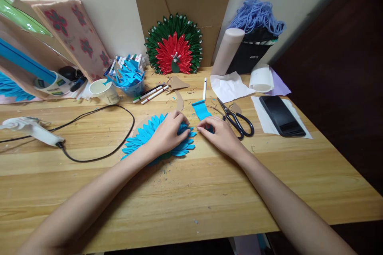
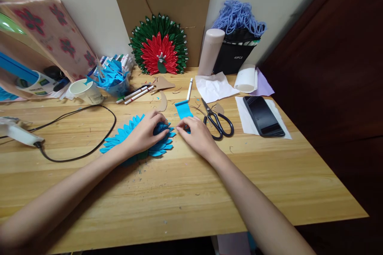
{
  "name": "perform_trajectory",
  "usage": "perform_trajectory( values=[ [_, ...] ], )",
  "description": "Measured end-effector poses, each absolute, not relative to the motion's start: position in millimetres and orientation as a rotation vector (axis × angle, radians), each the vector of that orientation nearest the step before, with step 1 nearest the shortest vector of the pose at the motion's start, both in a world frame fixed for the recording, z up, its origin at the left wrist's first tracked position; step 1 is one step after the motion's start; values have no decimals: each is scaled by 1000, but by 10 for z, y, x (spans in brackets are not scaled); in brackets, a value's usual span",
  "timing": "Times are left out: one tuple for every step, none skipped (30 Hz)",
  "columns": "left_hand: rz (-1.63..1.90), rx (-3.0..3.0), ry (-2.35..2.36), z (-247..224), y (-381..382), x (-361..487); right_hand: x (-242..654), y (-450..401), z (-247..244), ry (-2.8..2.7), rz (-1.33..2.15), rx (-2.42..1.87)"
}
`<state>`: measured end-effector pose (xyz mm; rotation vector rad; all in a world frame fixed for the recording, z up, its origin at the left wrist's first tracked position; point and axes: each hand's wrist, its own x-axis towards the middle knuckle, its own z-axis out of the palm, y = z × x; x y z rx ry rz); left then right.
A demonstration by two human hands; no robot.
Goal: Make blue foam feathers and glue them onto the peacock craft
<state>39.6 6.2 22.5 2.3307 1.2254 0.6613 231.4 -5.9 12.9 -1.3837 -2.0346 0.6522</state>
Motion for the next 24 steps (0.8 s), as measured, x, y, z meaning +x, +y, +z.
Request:
perform_trajectory(
  values=[
    [678,2335,1287,267,96,357,2323,-61,135,-2029,653,-1381],
    [687,2331,1371,315,143,300,2327,-67,142,-2030,666,-1372],
    [688,2313,1474,365,201,227,2326,-77,150,-2040,691,-1358],
    [660,2283,1582,414,265,142,2318,-92,157,-2059,723,-1336],
    [595,2238,1683,460,329,48,2303,-109,163,-2087,757,-1307],
    [507,2175,1759,498,388,-46,2284,-127,166,-2118,785,-1277],
    [393,2089,1792,528,438,-135,2262,-145,167,-2148,804,-1248],
    [296,1996,1788,548,476,-212,2239,-160,164,-2173,814,-1227],
    [232,1899,1779,558,501,-276,2217,-171,158,-2190,816,-1213],
    [193,1817,1759,558,515,-324,2200,-178,151,-2202,815,-1206],
    [182,1756,1738,550,521,-358,2187,-181,143,-2211,812,-1206],
    [188,1717,1712,535,522,-380,2180,-182,135,-2219,807,-1208],
    [204,1703,1676,513,522,-396,2179,-181,130,-2229,800,-1210],
    [228,1705,1638,486,523,-408,2182,-179,128,-2242,791,-1209],
    [253,1717,1605,456,527,-421,2188,-178,129,-2260,780,-1205],
    [277,1734,1578,423,536,-434,2197,-180,133,-2279,766,-1199],
    [293,1750,1569,391,547,-450,2206,-184,140,-2300,750,-1194],
    [295,1761,1574,364,560,-467,2214,-190,150,-2319,732,-1190],
    [283,1769,1583,344,573,-483,2220,-198,162,-2337,713,-1186],
    [260,1780,1585,336,584,-498,2225,-207,174,-2350,697,-1183],
    [231,1794,1575,342,590,-510,2228,-216,185,-2358,684,-1179],
    [199,1807,1553,363,589,-517,2229,-222,195,-2363,678,-1172],
    [168,1814,1517,396,582,-521,2229,-226,202,-2359,679,-1166],
    [144,1804,1478,440,569,-520,2231,-225,206,-2341,683,-1172]
  ],
)
